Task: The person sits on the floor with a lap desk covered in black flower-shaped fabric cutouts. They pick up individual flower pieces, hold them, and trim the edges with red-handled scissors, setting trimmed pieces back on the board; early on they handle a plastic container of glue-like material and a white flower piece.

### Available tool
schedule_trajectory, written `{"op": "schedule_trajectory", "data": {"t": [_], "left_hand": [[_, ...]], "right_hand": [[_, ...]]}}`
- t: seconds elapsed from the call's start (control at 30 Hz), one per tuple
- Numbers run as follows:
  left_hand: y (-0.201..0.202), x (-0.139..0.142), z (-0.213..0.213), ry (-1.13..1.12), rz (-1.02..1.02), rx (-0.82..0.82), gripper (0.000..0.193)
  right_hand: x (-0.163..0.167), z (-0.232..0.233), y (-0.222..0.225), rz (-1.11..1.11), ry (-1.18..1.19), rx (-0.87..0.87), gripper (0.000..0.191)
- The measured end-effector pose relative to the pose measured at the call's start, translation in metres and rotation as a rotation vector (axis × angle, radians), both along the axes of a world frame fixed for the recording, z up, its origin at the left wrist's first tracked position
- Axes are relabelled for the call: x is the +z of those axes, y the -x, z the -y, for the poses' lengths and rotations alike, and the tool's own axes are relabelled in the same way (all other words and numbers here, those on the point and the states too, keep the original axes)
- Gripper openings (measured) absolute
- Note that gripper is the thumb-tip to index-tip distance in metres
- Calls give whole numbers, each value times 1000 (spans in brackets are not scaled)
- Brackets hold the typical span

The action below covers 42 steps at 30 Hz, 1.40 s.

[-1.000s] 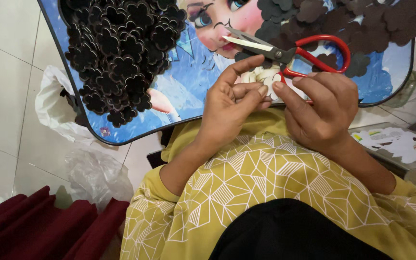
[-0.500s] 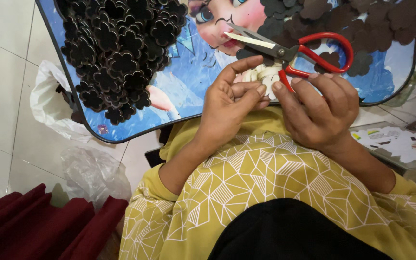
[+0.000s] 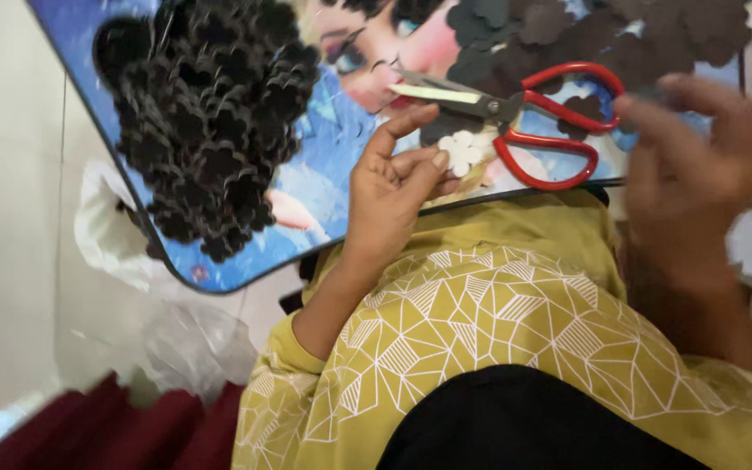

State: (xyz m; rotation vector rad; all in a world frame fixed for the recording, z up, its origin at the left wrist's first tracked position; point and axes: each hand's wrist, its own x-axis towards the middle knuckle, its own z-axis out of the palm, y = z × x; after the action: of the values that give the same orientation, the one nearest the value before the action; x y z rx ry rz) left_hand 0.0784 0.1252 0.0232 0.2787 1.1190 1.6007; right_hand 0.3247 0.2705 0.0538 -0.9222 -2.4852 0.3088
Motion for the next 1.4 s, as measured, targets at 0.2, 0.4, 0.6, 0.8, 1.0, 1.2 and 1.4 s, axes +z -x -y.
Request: {"op": "schedule_trajectory", "data": {"t": [0.2,0.4,0.6,0.8,1.0,1.2,1.4], "left_hand": [[35,13,16,206,-204,-148,43],[68,1,30,238,-390,-210,42],[94,-20,43,229,-309,-259,44],[100,-19,42,253,-210,-228,46],[99,-18,46,220,-174,-213,47],[98,-19,48,200,-181,-216,49],[97,-19,47,205,-169,-209,48]], "right_hand": [[6,-16,-110,280,-91,-307,32],[-3,-7,-208,762,268,-786,28],[-1,41,-250,529,1064,-1018,35],[8,74,-240,417,1161,-1293,34],[18,78,-228,137,1416,-1362,37],[9,74,-226,284,1432,-1332,45],[2,70,-227,508,1349,-1236,39]]}}
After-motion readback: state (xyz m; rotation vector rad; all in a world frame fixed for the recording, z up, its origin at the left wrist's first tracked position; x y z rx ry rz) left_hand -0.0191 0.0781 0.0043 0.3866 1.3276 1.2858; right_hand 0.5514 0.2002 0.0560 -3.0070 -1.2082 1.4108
